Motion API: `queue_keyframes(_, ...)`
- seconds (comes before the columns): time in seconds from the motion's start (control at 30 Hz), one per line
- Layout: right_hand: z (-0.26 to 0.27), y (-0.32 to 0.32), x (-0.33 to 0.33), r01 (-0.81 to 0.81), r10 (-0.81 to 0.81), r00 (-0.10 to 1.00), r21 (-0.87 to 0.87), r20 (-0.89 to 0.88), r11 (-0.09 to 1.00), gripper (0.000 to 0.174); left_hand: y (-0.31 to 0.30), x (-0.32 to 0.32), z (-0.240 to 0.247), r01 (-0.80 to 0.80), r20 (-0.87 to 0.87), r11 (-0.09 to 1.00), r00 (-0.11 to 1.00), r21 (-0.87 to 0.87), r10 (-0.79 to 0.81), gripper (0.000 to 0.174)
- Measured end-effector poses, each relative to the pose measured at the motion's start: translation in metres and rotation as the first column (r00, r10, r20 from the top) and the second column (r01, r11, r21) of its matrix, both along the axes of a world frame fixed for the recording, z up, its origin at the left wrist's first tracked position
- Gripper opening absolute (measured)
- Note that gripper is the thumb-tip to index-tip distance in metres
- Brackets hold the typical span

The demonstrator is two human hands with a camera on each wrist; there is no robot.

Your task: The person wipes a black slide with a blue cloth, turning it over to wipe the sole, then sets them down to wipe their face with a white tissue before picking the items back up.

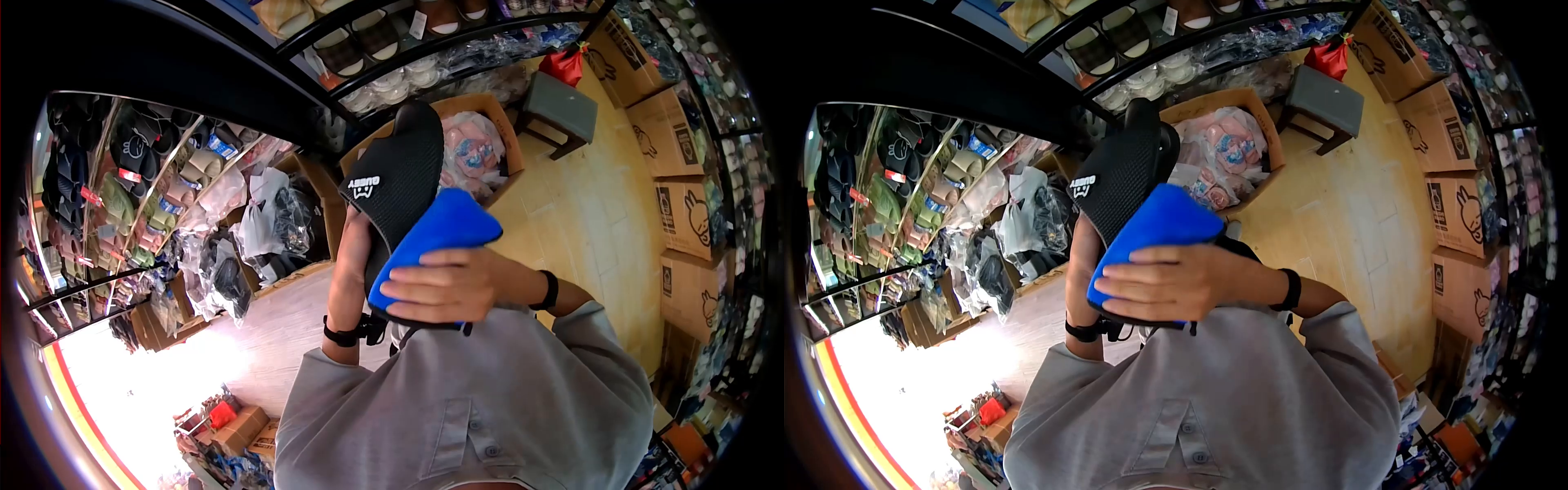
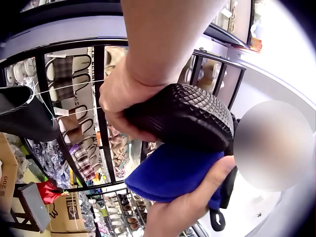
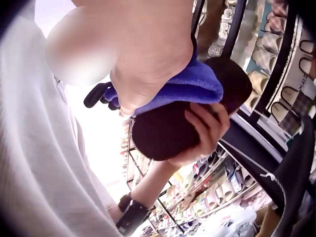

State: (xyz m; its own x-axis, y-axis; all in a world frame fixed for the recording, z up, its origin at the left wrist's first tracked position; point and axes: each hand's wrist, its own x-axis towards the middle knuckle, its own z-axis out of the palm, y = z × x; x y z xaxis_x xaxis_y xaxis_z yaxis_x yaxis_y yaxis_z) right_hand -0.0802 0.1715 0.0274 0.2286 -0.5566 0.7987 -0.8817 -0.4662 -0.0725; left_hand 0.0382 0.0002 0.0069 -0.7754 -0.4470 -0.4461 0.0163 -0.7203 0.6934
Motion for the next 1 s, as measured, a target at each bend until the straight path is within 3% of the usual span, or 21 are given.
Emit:
queue_keyframes(0.13, 0.01, -0.008, -0.036, 0.231, -0.251, 0.955, 0.135, 0.157, 0.964, 0.036, -0.004, 0.0, 0.006, -0.1, -0.025, 0.994, 0.995, -0.037, 0.099, 0.036)
queue_keyframes(0.2, 0.014, -0.017, -0.04, 0.321, -0.35, 0.898, 0.145, 0.265, 0.936, 0.038, -0.019, 0.006, -0.008, 0.01, 0.162, 0.998, 0.987, 0.058, -0.02, 0.042)
queue_keyframes(0.23, 0.015, -0.022, -0.034, 0.308, -0.33, 0.893, 0.118, 0.307, 0.944, 0.038, -0.016, 0.009, 0.008, 0.021, 0.131, 0.997, 0.991, 0.081, -0.031, 0.044)
queue_keyframes(0.27, 0.019, -0.024, -0.024, 0.306, -0.329, 0.901, 0.125, 0.282, 0.944, 0.036, -0.014, 0.024, -0.004, 0.041, -0.367, 0.778, 0.866, -0.627, -0.341, 0.05)
queue_keyframes(0.33, 0.019, -0.028, -0.002, 0.194, -0.216, 0.955, 0.124, 0.202, 0.973, 0.035, -0.005, 0.026, 0.028, 0.07, -0.063, 0.929, 0.993, -0.363, -0.1, 0.052)
queue_keyframes(0.37, 0.019, -0.032, 0.009, 0.132, -0.151, 0.971, 0.111, 0.185, 0.985, 0.033, -0.006, 0.019, 0.047, 0.109, 0.149, 0.925, 0.987, -0.364, -0.057, 0.054)
queue_keyframes(0.4, 0.019, -0.036, 0.021, 0.07, -0.086, 0.982, 0.101, 0.167, 0.992, 0.031, -0.01, 0.018, 0.041, 0.011, 0.1, 0.942, 0.995, -0.335, 0.023, 0.05)
queue_keyframes(0.43, 0.022, -0.038, 0.032, 0.006, -0.028, 0.987, 0.139, 0.157, 0.99, 0.03, -0.018, 0.017, 0.031, 0.011, 0.099, 0.945, 0.995, -0.328, 0.023, 0.05)
queue_keyframes(0.5, 0.028, -0.046, 0.038, -0.039, 0.03, 0.998, 0.159, 0.06, 0.987, 0.032, -0.042, 0.014, 0.004, -0.015, 0.234, 0.997, 0.972, -0.071, 0.031, 0.049)
queue_keyframes(0.57, 0.03, -0.055, 0.03, -0.041, 0.039, 0.999, 0.152, 0.011, 0.988, 0.031, -0.06, 0.011, -0.01, -0.075, 0.358, 0.981, 0.934, 0.18, 0.006, 0.048)
queue_keyframes(0.6, 0.03, -0.059, 0.019, -0.034, 0.019, 0.996, 0.169, 0.091, 0.985, 0.032, -0.055, 0.012, 0.003, -0.077, 0.352, 0.98, 0.936, 0.186, 0.007, 0.048)
queue_keyframes(0.67, 0.035, -0.066, 0.001, 0.028, -0.079, 0.966, 0.203, 0.247, 0.979, 0.035, -0.039, 0.013, 0.039, -0.074, 0.107, 0.997, 0.991, -0.028, 0.076, 0.046)
queue_keyframes(0.7, 0.034, -0.07, -0.003, 0.077, -0.125, 0.963, 0.2, 0.24, 0.977, 0.036, -0.064, 0.019, -0.029, -0.022, 0.118, 0.991, 0.993, 0.129, 0.007, 0.043)
queue_keyframes(0.73, 0.033, -0.073, -0.008, 0.123, -0.169, 0.957, 0.199, 0.236, 0.972, 0.038, -0.066, 0.017, -0.02, -0.032, 0.116, 0.99, 0.993, 0.137, 0.016, 0.043)
queue_keyframes(0.8, 0.028, -0.08, -0.024, 0.345, -0.373, 0.897, 0.151, 0.239, 0.926, 0.041, -0.068, 0.013, 0.004, 0.102, 0.23, 0.991, 0.97, -0.087, -0.08, 0.042)
queue_keyframes(0.87, 0.035, -0.084, -0.008, 0.37, -0.394, 0.903, 0.156, 0.173, 0.916, 0.04, -0.075, 0.013, 0.005, 0.121, 0.239, 0.985, 0.967, -0.122, -0.089, 0.041)
queue_keyframes(1.0, 0.04, -0.083, 0.033, 0.148, -0.161, 0.986, 0.208, 0.045, 0.967, 0.027, -0.081, 0.008, -0.015, -0.025, 0.151, 0.976, 0.987, -0.215, 0.058, 0.043)
